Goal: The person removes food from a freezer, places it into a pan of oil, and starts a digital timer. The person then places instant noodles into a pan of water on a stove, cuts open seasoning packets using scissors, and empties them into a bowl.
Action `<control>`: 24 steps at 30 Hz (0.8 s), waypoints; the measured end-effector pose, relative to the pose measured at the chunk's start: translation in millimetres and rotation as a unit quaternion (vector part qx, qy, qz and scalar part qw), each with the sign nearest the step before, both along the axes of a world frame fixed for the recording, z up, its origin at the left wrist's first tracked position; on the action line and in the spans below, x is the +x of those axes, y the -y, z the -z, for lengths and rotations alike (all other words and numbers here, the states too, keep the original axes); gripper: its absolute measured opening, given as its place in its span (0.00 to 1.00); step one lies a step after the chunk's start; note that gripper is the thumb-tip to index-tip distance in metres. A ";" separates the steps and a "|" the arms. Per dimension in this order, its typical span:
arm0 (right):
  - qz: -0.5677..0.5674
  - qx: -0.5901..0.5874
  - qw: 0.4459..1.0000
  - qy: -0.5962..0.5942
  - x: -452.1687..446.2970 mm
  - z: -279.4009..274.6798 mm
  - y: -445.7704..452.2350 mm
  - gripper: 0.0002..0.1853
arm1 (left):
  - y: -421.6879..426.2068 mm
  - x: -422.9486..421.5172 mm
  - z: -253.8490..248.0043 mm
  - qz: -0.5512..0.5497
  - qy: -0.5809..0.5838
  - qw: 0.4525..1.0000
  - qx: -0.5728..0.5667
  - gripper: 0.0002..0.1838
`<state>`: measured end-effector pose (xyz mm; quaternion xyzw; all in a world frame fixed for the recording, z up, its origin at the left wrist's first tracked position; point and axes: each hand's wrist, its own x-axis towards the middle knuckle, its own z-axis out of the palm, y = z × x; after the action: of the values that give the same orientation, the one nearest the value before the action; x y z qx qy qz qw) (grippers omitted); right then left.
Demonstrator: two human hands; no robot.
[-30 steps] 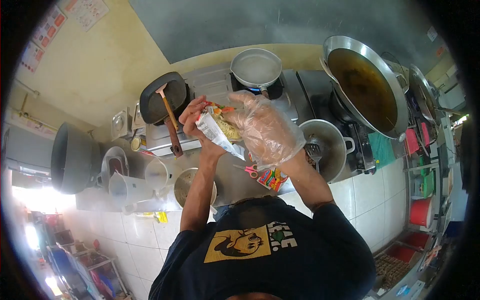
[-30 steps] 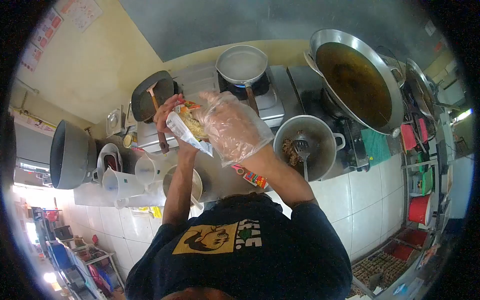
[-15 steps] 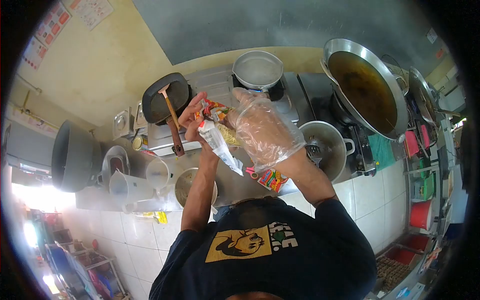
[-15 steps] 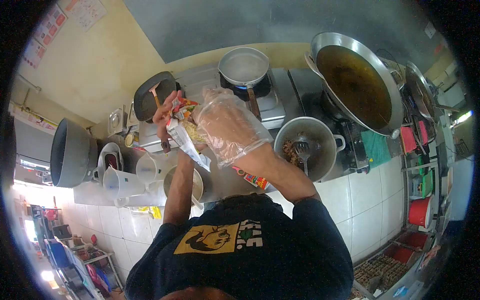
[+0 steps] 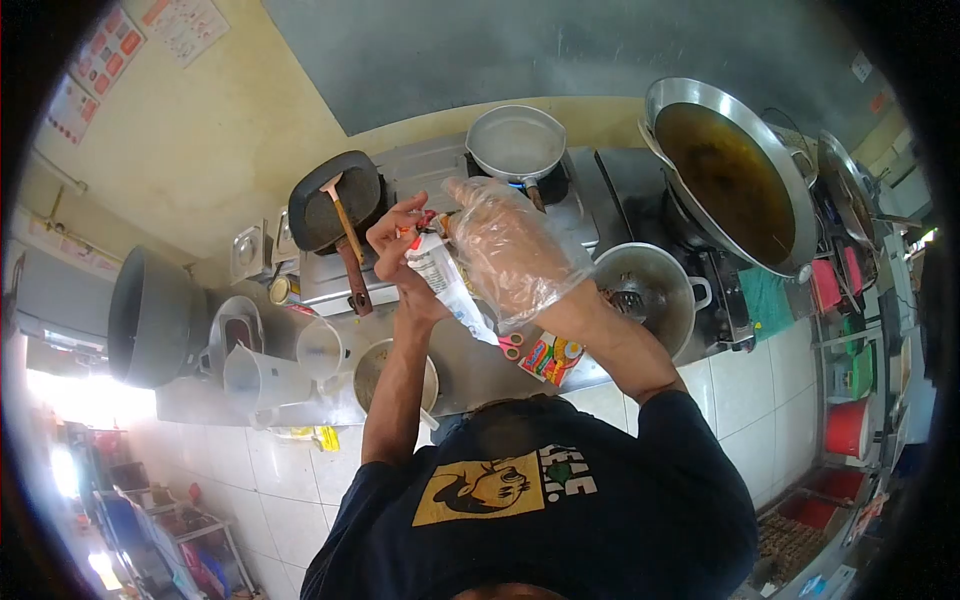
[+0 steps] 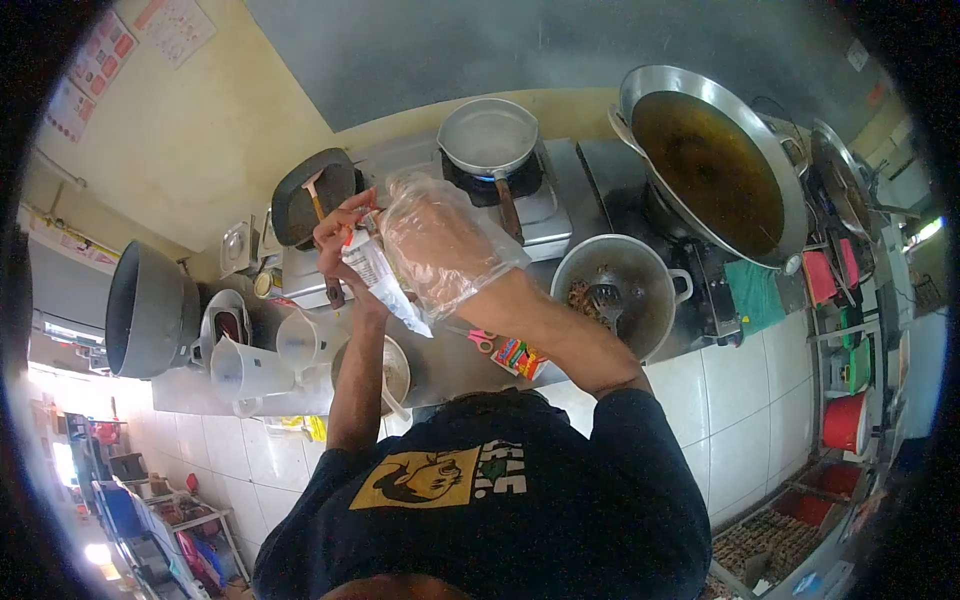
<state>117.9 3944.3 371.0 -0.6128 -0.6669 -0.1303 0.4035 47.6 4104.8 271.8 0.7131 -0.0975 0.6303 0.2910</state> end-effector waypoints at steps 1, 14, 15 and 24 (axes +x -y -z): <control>-0.001 -0.008 1.000 0.005 1.7 2.8 -4.8 0.14 | 3.4 -1.3 -1.0 -0.014 0.010 1.000 0.006 0.32; -0.007 0.092 0.996 0.015 55.8 90.1 -53.8 0.15 | 2.5 -3.7 22.4 -0.076 -0.184 0.980 -0.028 0.48; 0.021 0.083 0.996 -0.012 51.9 89.6 -51.2 0.15 | 4.8 -4.1 24.6 -0.089 -0.195 0.976 -0.027 0.48; -0.012 -0.045 0.978 -0.202 45.5 65.7 -45.5 0.14 | 7.7 -3.4 54.5 -0.089 -0.220 0.963 -0.129 0.53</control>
<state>163.4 3989.7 305.3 -0.6363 -0.5840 0.0313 0.5031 44.1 4097.1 217.3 0.7964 0.1148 0.4889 0.3370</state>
